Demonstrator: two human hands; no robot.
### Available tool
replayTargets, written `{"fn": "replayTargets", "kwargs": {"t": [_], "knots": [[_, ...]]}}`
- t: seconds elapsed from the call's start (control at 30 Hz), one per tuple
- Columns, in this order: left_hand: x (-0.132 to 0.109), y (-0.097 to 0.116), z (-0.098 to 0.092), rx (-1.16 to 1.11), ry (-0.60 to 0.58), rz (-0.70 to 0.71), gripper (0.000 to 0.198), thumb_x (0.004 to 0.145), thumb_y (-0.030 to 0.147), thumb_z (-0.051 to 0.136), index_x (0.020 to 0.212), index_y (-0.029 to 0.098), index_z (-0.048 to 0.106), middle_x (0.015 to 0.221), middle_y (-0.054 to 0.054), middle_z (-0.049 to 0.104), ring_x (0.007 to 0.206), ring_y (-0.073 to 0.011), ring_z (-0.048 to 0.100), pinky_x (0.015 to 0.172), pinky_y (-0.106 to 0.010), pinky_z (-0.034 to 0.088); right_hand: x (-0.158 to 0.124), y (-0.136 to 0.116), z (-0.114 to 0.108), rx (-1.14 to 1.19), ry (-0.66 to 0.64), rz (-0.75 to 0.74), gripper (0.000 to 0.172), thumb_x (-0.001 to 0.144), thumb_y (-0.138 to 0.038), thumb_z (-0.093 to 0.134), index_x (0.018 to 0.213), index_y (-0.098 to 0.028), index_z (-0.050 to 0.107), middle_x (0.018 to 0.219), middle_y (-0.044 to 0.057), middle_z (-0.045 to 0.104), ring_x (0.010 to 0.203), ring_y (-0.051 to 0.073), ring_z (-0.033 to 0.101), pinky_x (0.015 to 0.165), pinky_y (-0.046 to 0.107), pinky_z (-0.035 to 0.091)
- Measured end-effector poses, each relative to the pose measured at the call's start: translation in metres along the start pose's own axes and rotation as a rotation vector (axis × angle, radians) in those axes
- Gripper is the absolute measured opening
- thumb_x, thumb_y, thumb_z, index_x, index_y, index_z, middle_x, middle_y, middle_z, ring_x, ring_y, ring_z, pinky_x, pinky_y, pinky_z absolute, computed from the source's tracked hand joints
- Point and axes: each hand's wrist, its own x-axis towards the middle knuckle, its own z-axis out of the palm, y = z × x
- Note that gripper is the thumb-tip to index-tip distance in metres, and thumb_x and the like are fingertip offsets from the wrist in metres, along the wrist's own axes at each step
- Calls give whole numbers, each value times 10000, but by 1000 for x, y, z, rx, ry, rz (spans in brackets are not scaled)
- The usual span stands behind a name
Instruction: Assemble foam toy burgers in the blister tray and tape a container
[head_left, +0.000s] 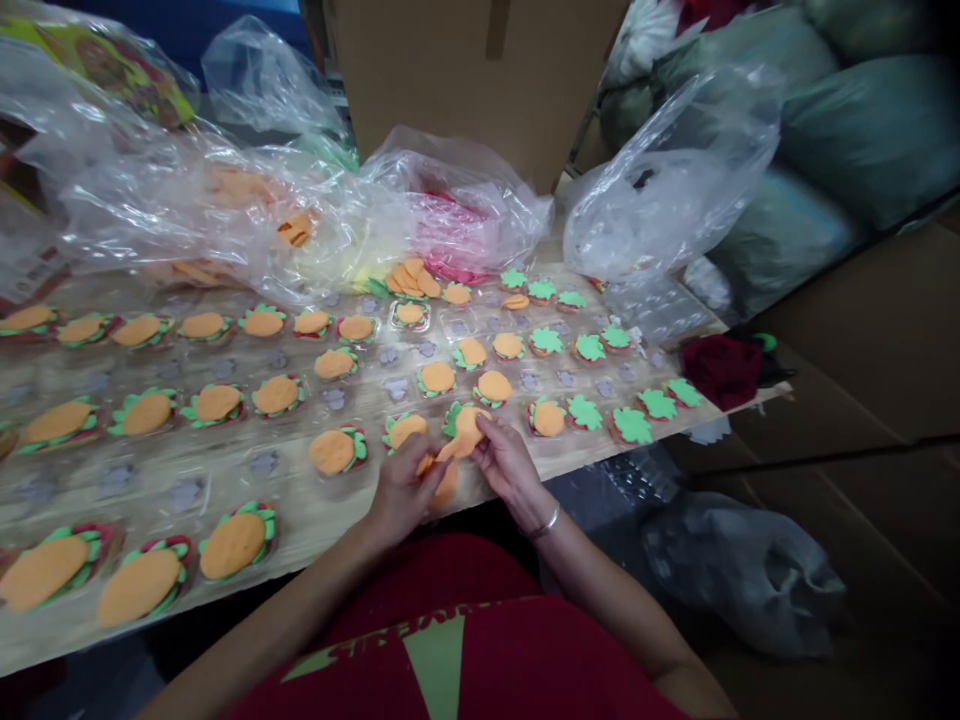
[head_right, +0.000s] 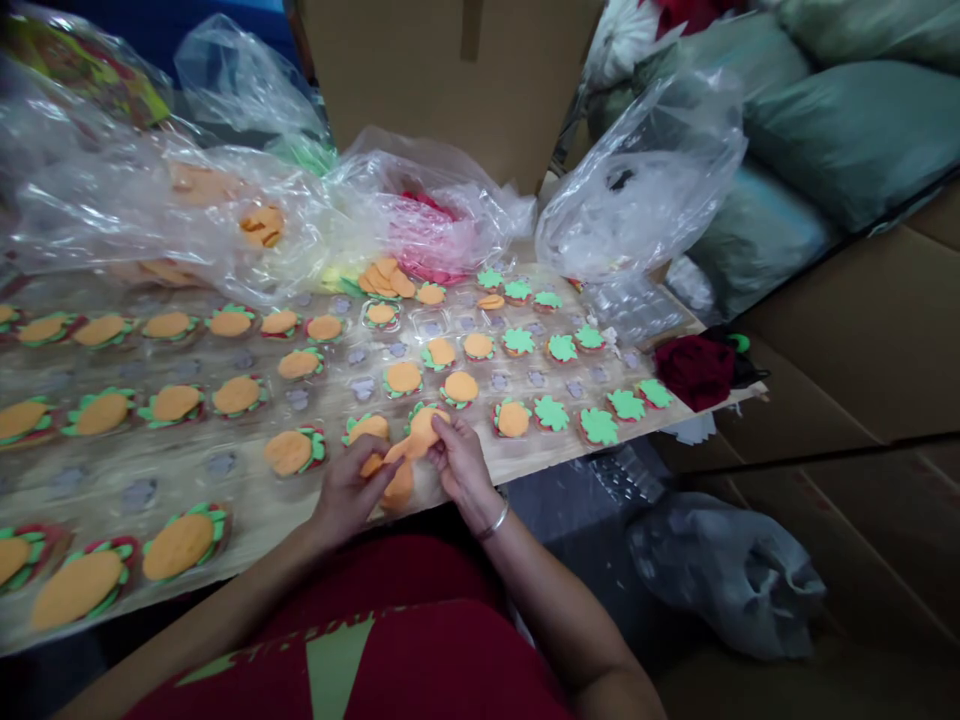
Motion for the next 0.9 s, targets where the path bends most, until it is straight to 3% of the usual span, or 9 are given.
{"fn": "replayTargets", "kwargs": {"t": [0.1,0.17,0.33,0.43,0.6,0.7,0.9], "knots": [[-2,-3,-3,10,-13,84,42,791,185,587,788,215,616,918,-67,614,892,-208,572,796,-284,415,12,-2,-4,23,128,-129,389,648,-434,764,865,-199,545,838,14,622,702,132,563,588,236,485],[-2,-1,-6,-30,17,60,31,775,180,608,779,209,600,1044,-80,620,995,-217,567,867,-294,413,19,-6,-8,-75,135,-206,372,679,-453,731,865,-196,535,828,6,602,703,131,550,601,242,475],[7,-2,-10,-368,184,-360,209,739,313,686,756,200,511,773,6,593,711,-147,567,660,-240,454,19,-11,-13,-813,-155,-468,247,839,-352,581,1015,-178,586,894,20,615,775,142,546,709,266,440],[11,-10,-15,-535,259,-482,348,661,354,765,858,196,524,826,14,618,721,-143,589,662,-239,481,15,-10,-10,-1113,-206,-578,264,875,-277,531,1124,-192,562,988,40,632,855,168,564,772,294,436],[7,-12,-24,-613,295,-542,482,616,342,810,969,219,506,872,18,654,724,-150,626,639,-239,501,16,-8,-5,-1443,-87,-775,302,888,-209,501,1180,-155,555,1088,119,580,1034,250,496,897,392,423],[4,-4,-27,-610,269,-590,506,581,359,826,976,191,559,866,0,666,717,-154,628,636,-239,500,9,-8,-5,-1506,-33,-879,272,901,-198,478,1147,-150,583,1103,143,546,1044,265,465,916,426,417],[6,2,-31,-757,268,-643,508,534,310,847,948,165,590,843,6,668,674,-128,624,646,-229,512,-20,6,-9,-1672,-605,-955,241,914,-338,532,1055,-156,602,1018,122,591,950,236,509,835,381,438]]}}
